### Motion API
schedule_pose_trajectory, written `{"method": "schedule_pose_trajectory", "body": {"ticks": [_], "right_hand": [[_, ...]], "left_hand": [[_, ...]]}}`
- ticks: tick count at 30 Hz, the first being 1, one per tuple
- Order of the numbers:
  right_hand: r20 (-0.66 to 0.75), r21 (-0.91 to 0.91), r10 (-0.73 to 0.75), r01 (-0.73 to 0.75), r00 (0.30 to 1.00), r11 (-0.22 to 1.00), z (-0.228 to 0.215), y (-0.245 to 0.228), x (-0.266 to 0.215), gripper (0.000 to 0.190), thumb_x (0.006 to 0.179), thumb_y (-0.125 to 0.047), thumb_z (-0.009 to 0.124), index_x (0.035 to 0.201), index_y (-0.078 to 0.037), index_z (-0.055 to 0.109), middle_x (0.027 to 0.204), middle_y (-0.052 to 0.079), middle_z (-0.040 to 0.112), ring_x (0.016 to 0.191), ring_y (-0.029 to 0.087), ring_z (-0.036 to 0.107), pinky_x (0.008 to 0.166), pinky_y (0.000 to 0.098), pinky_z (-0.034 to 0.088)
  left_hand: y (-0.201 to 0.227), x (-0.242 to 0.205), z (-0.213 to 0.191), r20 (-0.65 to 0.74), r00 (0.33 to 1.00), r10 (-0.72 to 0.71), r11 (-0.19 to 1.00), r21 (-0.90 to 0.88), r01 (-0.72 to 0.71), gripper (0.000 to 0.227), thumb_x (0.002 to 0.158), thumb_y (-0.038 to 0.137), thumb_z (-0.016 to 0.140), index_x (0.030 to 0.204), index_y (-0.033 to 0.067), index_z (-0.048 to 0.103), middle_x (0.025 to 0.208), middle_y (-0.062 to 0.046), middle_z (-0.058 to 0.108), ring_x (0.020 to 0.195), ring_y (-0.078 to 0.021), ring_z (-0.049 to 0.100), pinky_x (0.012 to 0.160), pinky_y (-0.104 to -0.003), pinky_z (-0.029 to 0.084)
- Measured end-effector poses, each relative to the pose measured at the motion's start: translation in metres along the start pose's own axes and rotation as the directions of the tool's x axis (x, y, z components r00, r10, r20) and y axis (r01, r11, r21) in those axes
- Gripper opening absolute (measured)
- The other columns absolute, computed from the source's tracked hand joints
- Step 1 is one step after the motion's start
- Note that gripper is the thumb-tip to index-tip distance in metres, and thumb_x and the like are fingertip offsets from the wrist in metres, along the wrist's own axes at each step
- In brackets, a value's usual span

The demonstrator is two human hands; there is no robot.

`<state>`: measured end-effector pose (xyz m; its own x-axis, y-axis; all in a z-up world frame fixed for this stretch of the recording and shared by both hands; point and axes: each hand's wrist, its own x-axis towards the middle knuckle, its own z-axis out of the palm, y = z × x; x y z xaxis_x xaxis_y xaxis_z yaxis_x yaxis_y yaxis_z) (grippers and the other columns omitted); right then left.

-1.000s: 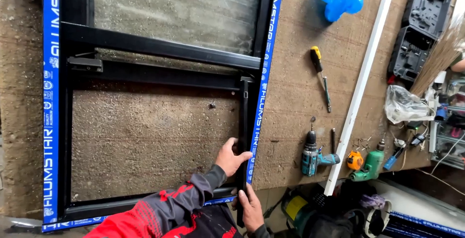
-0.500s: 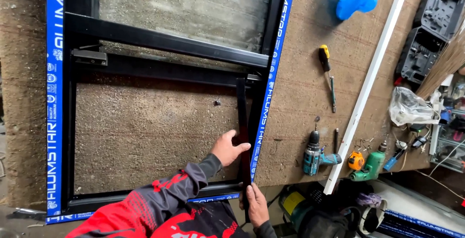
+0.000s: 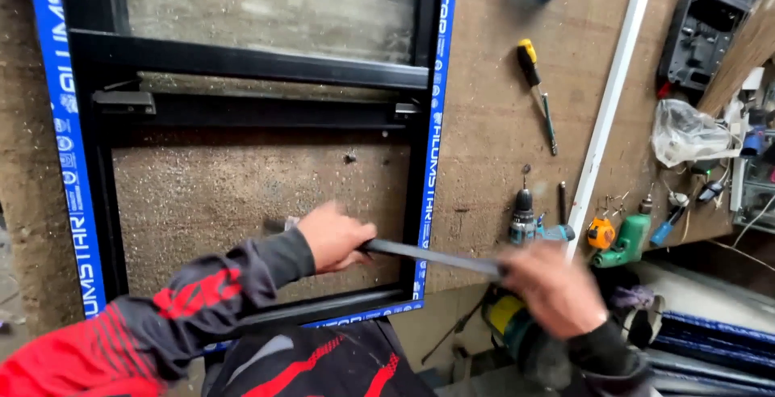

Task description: Assembling aluminum window frames by aligning profiles, drilling holes, and securing them with rivets.

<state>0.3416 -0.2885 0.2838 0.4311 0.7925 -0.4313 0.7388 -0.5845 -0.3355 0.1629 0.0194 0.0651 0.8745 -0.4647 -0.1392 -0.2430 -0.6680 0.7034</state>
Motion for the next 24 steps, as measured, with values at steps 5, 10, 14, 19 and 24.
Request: {"method": "schedule_pose_trajectory", "body": {"ticks": [5, 10, 14, 19, 24], "right_hand": [[-0.64, -0.019, 0.136, -0.192, 0.757, 0.981, -0.021, -0.046, 0.029, 0.048, 0.09, 0.004, 0.072, 0.136, 0.004, 0.062, 0.142, 0.025, 0.061, 0.138, 0.043, 0.054, 0.118, 0.05, 0.04], [-0.373, 0.388, 0.239, -0.084, 0.897, 0.918, 0.121, -0.06, 0.044, 0.037, 0.086, -0.015, 0.07, 0.122, -0.007, 0.068, 0.122, 0.011, 0.069, 0.115, 0.026, 0.063, 0.103, 0.0396, 0.049], [0.011, 0.652, 0.343, -0.266, 0.939, 0.71, 0.257, -0.095, 0.032, 0.074, 0.089, -0.026, 0.078, 0.149, -0.005, 0.039, 0.152, 0.015, 0.044, 0.14, 0.025, 0.043, 0.117, 0.0373, 0.032], [-0.257, 0.788, 0.442, -0.079, 0.859, 0.611, 0.245, -0.127, 0.052, 0.076, 0.102, -0.03, 0.053, 0.16, 0.003, 0.017, 0.169, 0.02, 0.023, 0.157, 0.029, 0.024, 0.127, 0.0391, 0.02], [-0.054, 0.708, 0.703, -0.469, 0.71, 0.528, 0.226, -0.127, -0.012, 0.07, 0.095, -0.023, 0.06, 0.158, -0.01, 0.034, 0.165, 0.009, 0.04, 0.153, 0.021, 0.035, 0.124, 0.0332, 0.025]], "left_hand": [[0.011, -0.005, 0.041, 0.093, 0.892, -0.443, 0.75, -0.507, 0.426, 0.034, 0.108, 0.046, 0.037, 0.107, 0.012, 0.04, 0.068, -0.009, 0.063, 0.049, -0.0279, 0.055, 0.045, -0.046, 0.044], [0.032, 0.01, 0.094, -0.027, 0.816, -0.578, 0.646, -0.627, 0.436, 0.029, 0.107, 0.037, 0.039, 0.12, 0.0106, 0.04, 0.066, -0.018, 0.062, 0.051, -0.0414, 0.057, 0.049, -0.055, 0.043], [0.048, 0.028, 0.109, 0.139, 0.713, -0.687, 0.36, -0.788, 0.5, 0.039, 0.102, 0.045, 0.039, 0.125, 0.013, 0.038, 0.09, -0.035, 0.069, 0.088, -0.0585, 0.063, 0.075, -0.062, 0.044], [0.063, 0.068, 0.109, -0.328, 0.708, -0.625, 0.556, -0.824, 0.109, 0.037, 0.101, 0.024, 0.035, 0.114, 0.0135, 0.067, 0.117, -0.01, 0.067, 0.114, -0.0285, 0.054, 0.105, -0.042, 0.039], [0.003, 0.064, -0.002, -0.798, 0.539, -0.27, 0.955, -0.295, 0.042, 0.071, 0.106, 0.061, 0.018, 0.094, 0.0027, 0.057, 0.087, -0.016, 0.053, 0.084, -0.0355, 0.052, 0.082, -0.053, 0.04]]}}
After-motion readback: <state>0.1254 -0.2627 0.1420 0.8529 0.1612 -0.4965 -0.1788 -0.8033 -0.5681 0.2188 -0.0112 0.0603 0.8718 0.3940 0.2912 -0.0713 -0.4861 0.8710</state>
